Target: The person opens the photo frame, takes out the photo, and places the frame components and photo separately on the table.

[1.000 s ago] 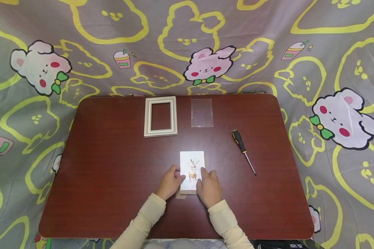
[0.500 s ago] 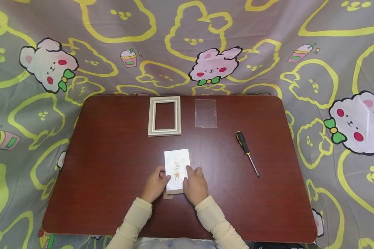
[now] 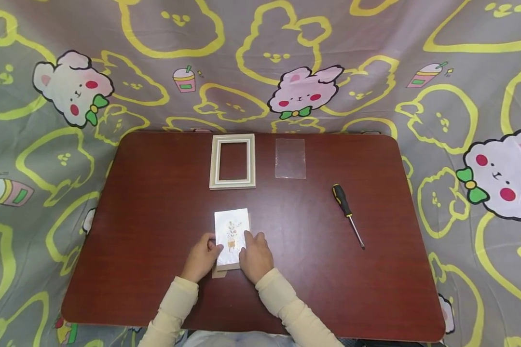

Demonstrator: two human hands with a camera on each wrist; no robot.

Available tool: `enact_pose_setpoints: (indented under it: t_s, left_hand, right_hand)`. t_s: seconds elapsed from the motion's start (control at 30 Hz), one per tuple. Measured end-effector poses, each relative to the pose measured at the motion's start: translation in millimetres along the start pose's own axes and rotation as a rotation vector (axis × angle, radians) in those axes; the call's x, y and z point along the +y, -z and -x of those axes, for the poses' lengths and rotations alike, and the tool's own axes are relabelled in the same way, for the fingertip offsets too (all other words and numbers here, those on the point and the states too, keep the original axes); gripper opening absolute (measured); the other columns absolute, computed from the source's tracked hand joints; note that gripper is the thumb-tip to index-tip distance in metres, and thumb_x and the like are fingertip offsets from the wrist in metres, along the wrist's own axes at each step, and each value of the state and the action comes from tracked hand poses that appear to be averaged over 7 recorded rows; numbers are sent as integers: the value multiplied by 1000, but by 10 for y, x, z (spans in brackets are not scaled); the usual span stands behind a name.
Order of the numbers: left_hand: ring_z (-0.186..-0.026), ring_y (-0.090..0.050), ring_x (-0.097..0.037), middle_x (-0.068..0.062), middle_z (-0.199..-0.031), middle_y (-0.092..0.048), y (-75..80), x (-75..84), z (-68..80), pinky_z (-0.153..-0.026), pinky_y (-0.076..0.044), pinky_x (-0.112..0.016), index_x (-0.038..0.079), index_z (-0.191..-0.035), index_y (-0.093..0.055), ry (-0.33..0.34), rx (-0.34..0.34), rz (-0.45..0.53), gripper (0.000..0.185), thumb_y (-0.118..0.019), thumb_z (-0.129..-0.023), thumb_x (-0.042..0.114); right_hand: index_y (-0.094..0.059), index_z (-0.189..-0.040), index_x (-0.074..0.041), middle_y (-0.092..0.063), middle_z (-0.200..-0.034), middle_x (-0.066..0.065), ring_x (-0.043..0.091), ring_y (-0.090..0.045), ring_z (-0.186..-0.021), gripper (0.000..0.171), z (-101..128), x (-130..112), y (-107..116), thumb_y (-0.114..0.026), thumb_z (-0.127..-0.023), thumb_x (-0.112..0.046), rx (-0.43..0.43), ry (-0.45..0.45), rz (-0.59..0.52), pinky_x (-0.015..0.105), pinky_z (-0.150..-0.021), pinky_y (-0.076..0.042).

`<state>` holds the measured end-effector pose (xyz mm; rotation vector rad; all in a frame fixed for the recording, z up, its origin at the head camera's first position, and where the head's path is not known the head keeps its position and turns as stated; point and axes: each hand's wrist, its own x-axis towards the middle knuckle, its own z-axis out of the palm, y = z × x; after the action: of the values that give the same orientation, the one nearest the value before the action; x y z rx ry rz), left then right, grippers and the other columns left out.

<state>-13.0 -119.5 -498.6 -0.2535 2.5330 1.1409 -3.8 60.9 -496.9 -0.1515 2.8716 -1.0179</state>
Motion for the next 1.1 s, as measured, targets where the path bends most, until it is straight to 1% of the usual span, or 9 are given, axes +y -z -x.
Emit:
enact_pose_setpoints:
  t_s: [0.1,0.27,0.53,0.63,0.7,0.8,0.93,1.03,1.1]
  left_hand:
    - [-66,-52,-16,1,-78,-57,1,17,-13,-62,-46,-37,-1,-123,-60,3,16,-18,36,-70,-94,16]
    - [-70,-59,-21,-5,-77,-60,-31,70,-10,-66,-51,-43,-6,-124,-60,-51,62,-120,37,-71,-94,13]
    - [-87,-66,-36,-21,-98,-67,-104,126,25,-76,-54,-51,-9,-121,-62,-99,166,-228,36,-73,-91,9]
    - [-90,-67,-37,-20,-102,-67,-110,171,50,-76,-53,-52,-6,-122,-63,-108,203,-261,36,-73,-91,10]
    - [-85,-66,-34,-16,-98,-66,-102,199,64,-72,-53,-51,-3,-119,-65,-110,226,-259,32,-72,-92,13]
    - [-77,-63,-26,-8,-90,-63,-92,217,72,-67,-51,-46,2,-108,-67,-122,260,-195,20,-70,-93,16]
    - [-71,-59,-18,0,-81,-62,-85,236,68,-64,-48,-39,7,-97,-68,-135,268,-28,9,-69,-94,15]
    - [-71,-58,-15,1,-79,-63,-77,272,70,-65,-49,-36,8,-96,-68,-125,241,108,5,-69,-94,13]
    - [-72,-57,-15,0,-80,-63,-74,308,70,-65,-49,-35,7,-96,-68,-112,213,187,5,-69,-94,12]
  right_hand:
    - [-63,-114,2,-48,-81,11,21,-49,-65,32,-23,-7,-34,-69,-83,-5,5,6,23,36,-51,-44]
    - [-59,-99,-3,-44,-77,7,20,-46,-62,19,-32,-11,-60,-69,-83,-5,4,-6,44,34,-47,-40]
    - [-59,-99,-3,-41,-76,5,19,-43,-61,20,-37,-2,-52,-69,-82,-6,12,1,46,35,-48,-40]
    - [-60,-101,-2,-41,-77,5,19,-42,-61,21,-38,10,-40,-68,-83,-7,4,-1,33,35,-49,-40]
    - [-62,-108,0,-43,-78,6,19,-43,-61,26,-41,13,-22,-68,-83,-7,-6,-9,22,36,-51,-42]
    - [-63,-119,2,-50,-83,11,22,-49,-63,35,-51,12,13,-68,-86,-8,-33,-38,4,39,-57,-48]
    - [-59,-133,3,-59,-98,19,29,-61,-75,46,-66,22,63,-65,-90,-12,-56,-141,-55,46,-71,-54]
    - [-57,-137,3,-62,-99,15,28,-61,-84,47,-84,75,94,-61,-94,-14,-35,-233,-133,47,-78,-53]
    - [-58,-136,2,-62,-91,10,24,-59,-81,43,-94,127,117,-60,-96,-16,-5,-286,-191,45,-77,-51]
